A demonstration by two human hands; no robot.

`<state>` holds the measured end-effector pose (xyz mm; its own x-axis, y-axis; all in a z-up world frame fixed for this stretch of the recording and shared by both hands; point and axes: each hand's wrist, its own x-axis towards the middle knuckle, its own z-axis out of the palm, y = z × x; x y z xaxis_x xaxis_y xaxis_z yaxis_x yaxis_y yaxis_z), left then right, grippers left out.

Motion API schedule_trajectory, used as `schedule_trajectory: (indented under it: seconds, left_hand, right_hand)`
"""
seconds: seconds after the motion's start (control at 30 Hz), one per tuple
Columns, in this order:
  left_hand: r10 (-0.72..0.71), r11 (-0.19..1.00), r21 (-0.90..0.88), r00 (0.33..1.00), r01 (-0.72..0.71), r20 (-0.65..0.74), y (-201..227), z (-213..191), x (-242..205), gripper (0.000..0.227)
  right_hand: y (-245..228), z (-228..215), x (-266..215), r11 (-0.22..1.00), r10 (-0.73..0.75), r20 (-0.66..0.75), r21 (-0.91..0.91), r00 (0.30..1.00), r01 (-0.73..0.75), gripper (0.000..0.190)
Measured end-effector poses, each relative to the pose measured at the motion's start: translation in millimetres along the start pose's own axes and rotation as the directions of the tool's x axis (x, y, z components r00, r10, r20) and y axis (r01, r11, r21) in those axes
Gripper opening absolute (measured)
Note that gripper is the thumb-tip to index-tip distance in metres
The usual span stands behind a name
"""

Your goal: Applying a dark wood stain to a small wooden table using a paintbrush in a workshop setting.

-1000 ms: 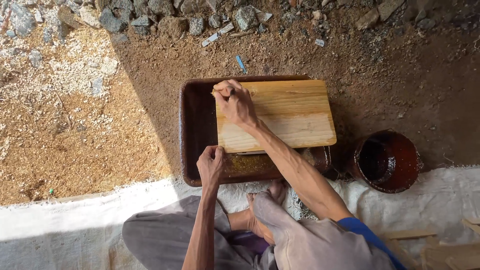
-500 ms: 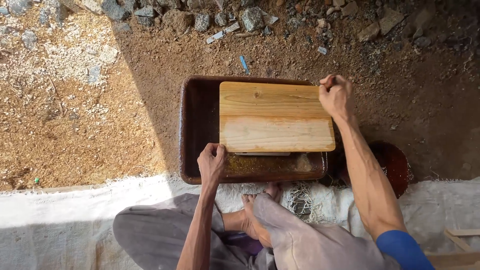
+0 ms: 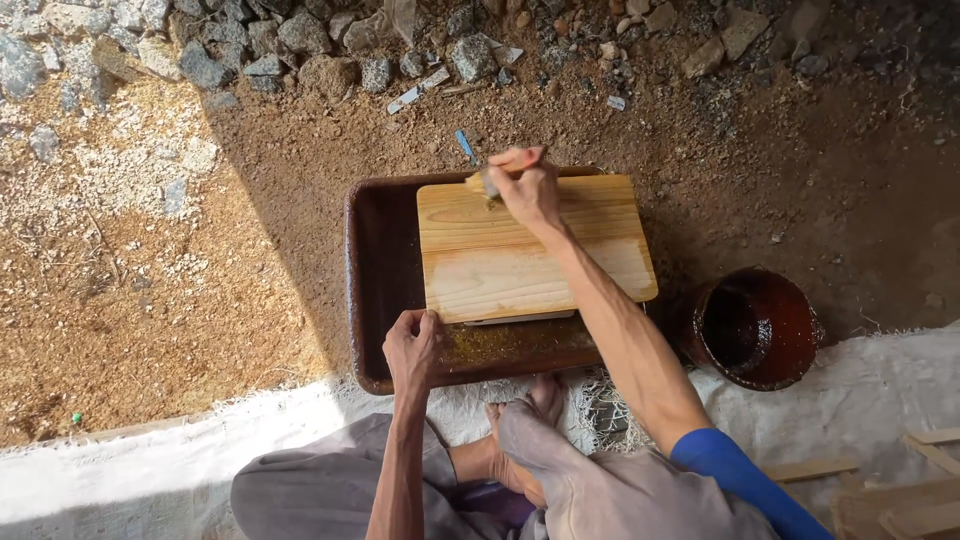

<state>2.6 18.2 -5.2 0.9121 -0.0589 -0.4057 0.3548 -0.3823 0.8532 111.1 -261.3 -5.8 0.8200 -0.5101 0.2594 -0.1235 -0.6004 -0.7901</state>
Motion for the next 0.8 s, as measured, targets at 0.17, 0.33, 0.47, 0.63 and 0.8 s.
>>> schedule_trajectory:
  seconds: [0.17, 0.33, 0.47, 0.63, 0.8]
  left_hand:
    - [-0.047, 0.997, -0.055, 0.999, 0.048, 0.019, 4, -1, -1, 0.031]
    - [-0.096, 0.979, -0.174, 0.992, 0.109, 0.079, 7, -5, 8, 0.036]
    - [-0.059, 0.841, -0.503, 0.958, 0.199, 0.279, 7, -3, 16, 0.042]
    - [-0.038, 0.742, -0.588, 0.897, 0.321, 0.441, -48, 9, 61, 0.025]
    - [0.009, 0.664, -0.700, 0.933, 0.264, 0.360, -65, 14, 66, 0.038]
  right_hand:
    - [105, -169, -7, 0.983, 0.174, -0.249, 0.100, 0.953, -0.153, 0.021]
    - [145, -284, -64, 0.971, 0.213, -0.455, 0.005, 0.864, -0.237, 0.020]
    - [170, -341, -148, 0.835, 0.436, -0.466, -0.109, 0.770, -0.539, 0.013]
    - [229, -350, -202, 0.623, 0.676, -0.449, -0.076, 0.584, -0.779, 0.014]
    - [304, -328, -228, 0.699, 0.661, -0.437, 0.062, 0.610, -0.713, 0.020]
